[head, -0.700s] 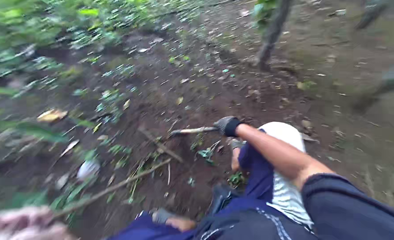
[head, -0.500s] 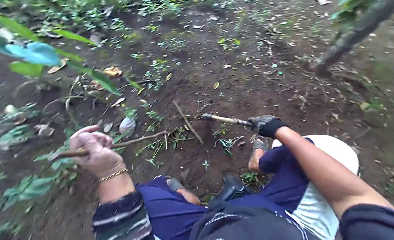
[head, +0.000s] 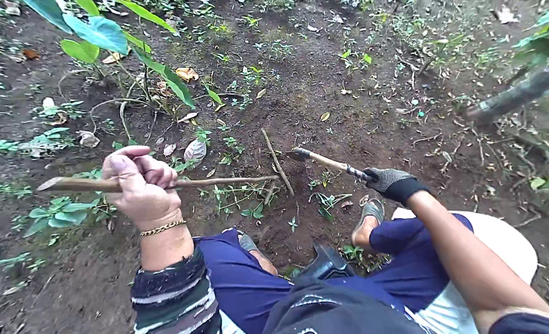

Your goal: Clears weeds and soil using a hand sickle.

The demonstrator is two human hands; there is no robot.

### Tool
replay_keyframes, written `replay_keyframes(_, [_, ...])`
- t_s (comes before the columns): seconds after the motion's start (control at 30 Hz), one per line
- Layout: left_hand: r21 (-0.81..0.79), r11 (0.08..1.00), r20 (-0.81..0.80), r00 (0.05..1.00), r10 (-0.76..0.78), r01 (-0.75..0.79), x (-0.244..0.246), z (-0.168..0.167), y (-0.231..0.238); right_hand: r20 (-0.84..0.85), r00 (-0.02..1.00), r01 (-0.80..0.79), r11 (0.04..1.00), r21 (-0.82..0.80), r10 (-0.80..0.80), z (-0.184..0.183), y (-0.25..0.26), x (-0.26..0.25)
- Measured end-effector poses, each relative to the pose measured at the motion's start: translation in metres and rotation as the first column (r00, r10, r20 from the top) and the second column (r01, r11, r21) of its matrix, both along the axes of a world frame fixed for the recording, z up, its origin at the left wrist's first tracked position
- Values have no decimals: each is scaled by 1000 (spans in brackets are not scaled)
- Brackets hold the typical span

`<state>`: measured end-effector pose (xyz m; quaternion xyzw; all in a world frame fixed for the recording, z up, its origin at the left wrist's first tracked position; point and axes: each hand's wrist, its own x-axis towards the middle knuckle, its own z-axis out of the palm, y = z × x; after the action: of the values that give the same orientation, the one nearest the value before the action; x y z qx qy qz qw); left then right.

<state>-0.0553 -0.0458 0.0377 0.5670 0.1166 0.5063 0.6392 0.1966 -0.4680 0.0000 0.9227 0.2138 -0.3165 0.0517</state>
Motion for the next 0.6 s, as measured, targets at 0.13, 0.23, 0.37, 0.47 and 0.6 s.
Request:
replay_keyframes(0.13, [131, 988, -78, 993, 92, -81, 8, -17, 16, -18, 997, 76, 995, 65, -75, -31, 53, -18])
replay_keyframes(0.23, [56, 993, -220, 969, 114, -104, 16, -28, 18, -42, 999, -9, 1000, -8, 8, -52, 82, -33])
replay_keyframes(0.37, [9, 999, -221, 975, 36, -35, 14, -24, 18, -124, 983, -159, 962, -221, 134, -32, 58, -44])
replay_keyframes(0.47, [-115, 993, -283, 958, -34, 1, 14, -14, 6, -143, 979, -187, 926, -329, 147, -2, 11, -41])
replay_keyframes(0.6, [-377, 922, -244, 951, -191, 88, 25, -9, -6, -135, 981, -180, 900, -398, 136, 57, -17, -34])
